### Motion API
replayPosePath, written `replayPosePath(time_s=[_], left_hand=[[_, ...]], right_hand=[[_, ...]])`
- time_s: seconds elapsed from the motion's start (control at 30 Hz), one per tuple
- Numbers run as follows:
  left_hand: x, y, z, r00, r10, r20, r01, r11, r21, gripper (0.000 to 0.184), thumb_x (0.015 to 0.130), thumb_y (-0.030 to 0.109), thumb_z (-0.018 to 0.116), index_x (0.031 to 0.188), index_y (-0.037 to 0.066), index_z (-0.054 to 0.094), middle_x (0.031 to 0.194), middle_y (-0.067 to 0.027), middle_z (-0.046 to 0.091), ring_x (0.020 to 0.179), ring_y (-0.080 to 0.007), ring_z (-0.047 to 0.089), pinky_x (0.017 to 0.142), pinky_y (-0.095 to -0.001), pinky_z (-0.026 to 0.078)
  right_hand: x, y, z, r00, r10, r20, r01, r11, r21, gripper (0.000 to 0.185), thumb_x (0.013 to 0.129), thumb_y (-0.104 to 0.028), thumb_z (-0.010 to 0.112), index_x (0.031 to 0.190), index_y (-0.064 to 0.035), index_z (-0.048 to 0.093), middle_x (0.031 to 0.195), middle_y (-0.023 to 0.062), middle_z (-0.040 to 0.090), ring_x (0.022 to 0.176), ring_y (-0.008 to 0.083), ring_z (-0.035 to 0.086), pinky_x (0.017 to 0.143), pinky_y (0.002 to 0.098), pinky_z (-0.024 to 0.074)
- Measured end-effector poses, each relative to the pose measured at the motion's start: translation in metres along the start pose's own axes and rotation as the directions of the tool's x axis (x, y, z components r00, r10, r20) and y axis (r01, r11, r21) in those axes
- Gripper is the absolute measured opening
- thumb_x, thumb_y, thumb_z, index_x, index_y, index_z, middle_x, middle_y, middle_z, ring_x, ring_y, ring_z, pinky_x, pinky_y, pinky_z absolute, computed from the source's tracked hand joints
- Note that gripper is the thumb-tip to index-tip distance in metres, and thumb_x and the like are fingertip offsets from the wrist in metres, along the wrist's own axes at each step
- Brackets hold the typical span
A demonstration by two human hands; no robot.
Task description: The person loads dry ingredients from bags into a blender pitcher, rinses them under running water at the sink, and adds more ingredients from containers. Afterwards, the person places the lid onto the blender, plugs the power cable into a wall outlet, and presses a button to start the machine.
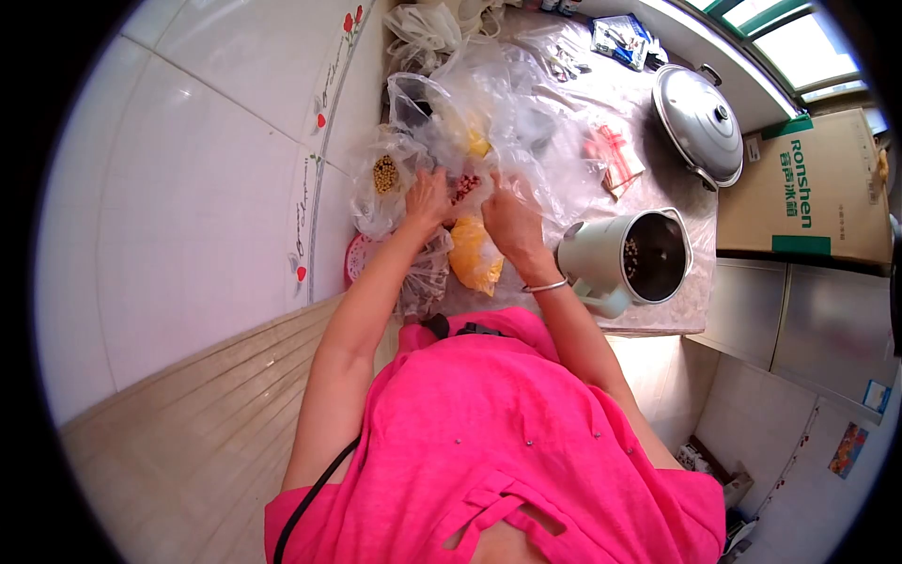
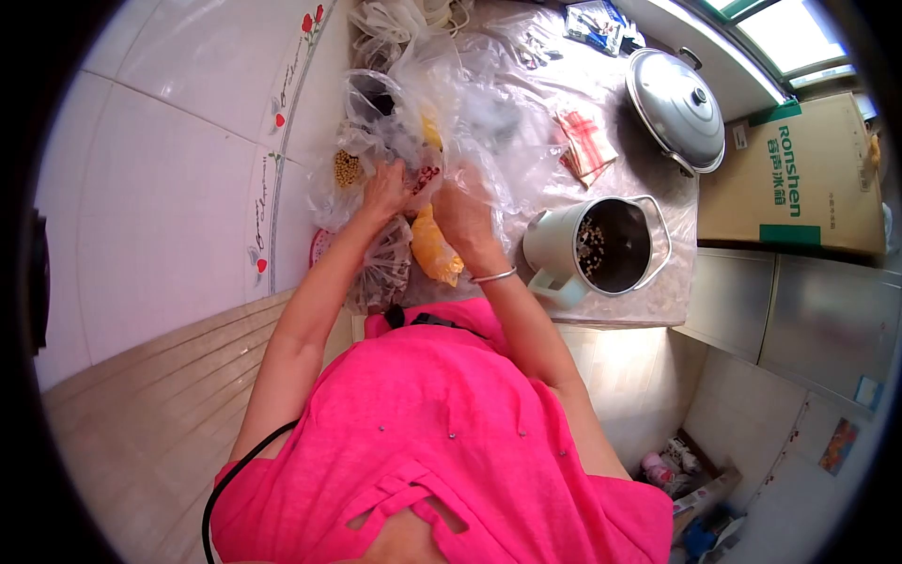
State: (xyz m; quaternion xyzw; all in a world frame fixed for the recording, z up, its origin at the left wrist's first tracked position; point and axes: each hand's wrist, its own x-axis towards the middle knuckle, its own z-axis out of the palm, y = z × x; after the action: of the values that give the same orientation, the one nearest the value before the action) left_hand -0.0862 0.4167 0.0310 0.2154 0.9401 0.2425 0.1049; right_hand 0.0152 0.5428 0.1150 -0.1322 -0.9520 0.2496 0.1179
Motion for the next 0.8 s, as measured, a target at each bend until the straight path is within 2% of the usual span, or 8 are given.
replayPosePath(time_s=[0.07,0.17,0.27,0.37,0.47,0.6,0.73,0.8], left_hand=[[0.004,-0.009,0.006,0.998,-0.028,0.056,0.034,0.992,-0.12,0.037,0.081,0.036,0.066,0.097,0.002,0.061,0.1,-0.0171,0.061,0.094,-0.037,0.061,0.083,-0.0433,0.05],[0.009,-0.051,0.046,0.936,0.293,-0.194,-0.351,0.766,-0.539,0.03,0.083,0.031,0.065,0.093,0.002,0.06,0.094,-0.0169,0.062,0.091,-0.036,0.061,0.081,-0.0407,0.049],[0.012,-0.061,0.05,0.997,-0.076,0.032,0.054,0.311,-0.949,0.014,0.083,0.016,0.061,0.09,0.004,0.062,0.089,-0.0169,0.062,0.088,-0.0347,0.06,0.078,-0.0393,0.048],[0.003,-0.051,0.014,1.0,-0.002,0.009,0.005,0.926,-0.378,0.013,0.08,0.006,0.055,0.089,0.005,0.064,0.086,-0.0174,0.061,0.088,-0.0344,0.06,0.078,-0.0397,0.047],[-0.006,-0.05,0.007,0.987,0.044,0.152,0.003,0.954,-0.3,0.015,0.077,0.002,0.052,0.087,0.005,0.063,0.091,-0.019,0.059,0.092,-0.0355,0.06,0.08,-0.04,0.048],[-0.021,-0.036,-0.002,0.991,0.134,0.013,-0.124,0.947,-0.297,0.029,0.075,0.0,0.05,0.102,-0.002,0.059,0.109,-0.0238,0.054,0.103,-0.0409,0.054,0.089,-0.0426,0.045],[-0.02,-0.027,-0.008,0.995,0.091,-0.036,-0.098,0.943,-0.318,0.049,0.071,-0.004,0.044,0.119,-0.009,0.049,0.122,-0.0286,0.048,0.114,-0.0443,0.046,0.099,-0.0432,0.038],[-0.022,-0.022,-0.013,0.991,0.097,-0.096,-0.124,0.936,-0.331,0.053,0.07,-0.004,0.043,0.123,-0.01,0.046,0.123,-0.0289,0.047,0.115,-0.0452,0.045,0.101,-0.0435,0.037]], right_hand=[[0.0,-0.038,-0.013,1.0,0.002,0.023,-0.005,0.994,0.113,0.028,0.085,-0.006,0.053,0.112,-0.0034,0.06,0.105,0.0154,0.062,0.093,0.0372,0.061,0.08,0.0398,0.051],[0.009,-0.057,0.002,0.924,-0.379,-0.056,0.373,0.856,0.358,0.029,0.085,-0.006,0.052,0.114,-0.0044,0.058,0.104,0.0167,0.062,0.096,0.037,0.06,0.084,0.0413,0.0494],[0.027,-0.046,0.036,0.947,-0.243,0.21,0.2,0.958,0.205,0.022,0.083,-0.007,0.055,0.103,0.0004,0.06,0.1,0.0213,0.064,0.094,0.0384,0.062,0.082,0.0421,0.0502],[0.044,0.018,0.095,0.852,-0.188,0.488,0.245,0.968,-0.054,0.015,0.081,-0.008,0.057,0.089,0.0011,0.065,0.09,0.0219,0.066,0.087,0.0383,0.064,0.077,0.0431,0.0519],[0.046,0.029,0.105,0.764,-0.159,0.625,0.378,0.895,-0.235,0.013,0.078,-0.011,0.059,0.077,-0.0009,0.068,0.082,0.021,0.067,0.08,0.0375,0.065,0.072,0.0443,0.053],[0.049,0.047,0.148,0.953,-0.107,0.285,0.138,0.986,-0.092,0.014,0.076,-0.014,0.061,0.075,-0.0021,0.069,0.08,0.0191,0.067,0.077,0.0351,0.067,0.069,0.0431,0.0536],[0.055,0.034,0.14,0.905,-0.366,0.216,0.386,0.92,-0.062,0.013,0.074,-0.014,0.061,0.078,-0.0034,0.068,0.08,0.0168,0.065,0.082,0.0339,0.064,0.077,0.0419,0.0511],[0.051,0.031,0.139,0.896,-0.444,-0.011,0.437,0.886,-0.155,0.016,0.075,-0.015,0.06,0.084,-0.005,0.067,0.08,0.0146,0.065,0.083,0.0348,0.064,0.081,0.0448,0.0485]])
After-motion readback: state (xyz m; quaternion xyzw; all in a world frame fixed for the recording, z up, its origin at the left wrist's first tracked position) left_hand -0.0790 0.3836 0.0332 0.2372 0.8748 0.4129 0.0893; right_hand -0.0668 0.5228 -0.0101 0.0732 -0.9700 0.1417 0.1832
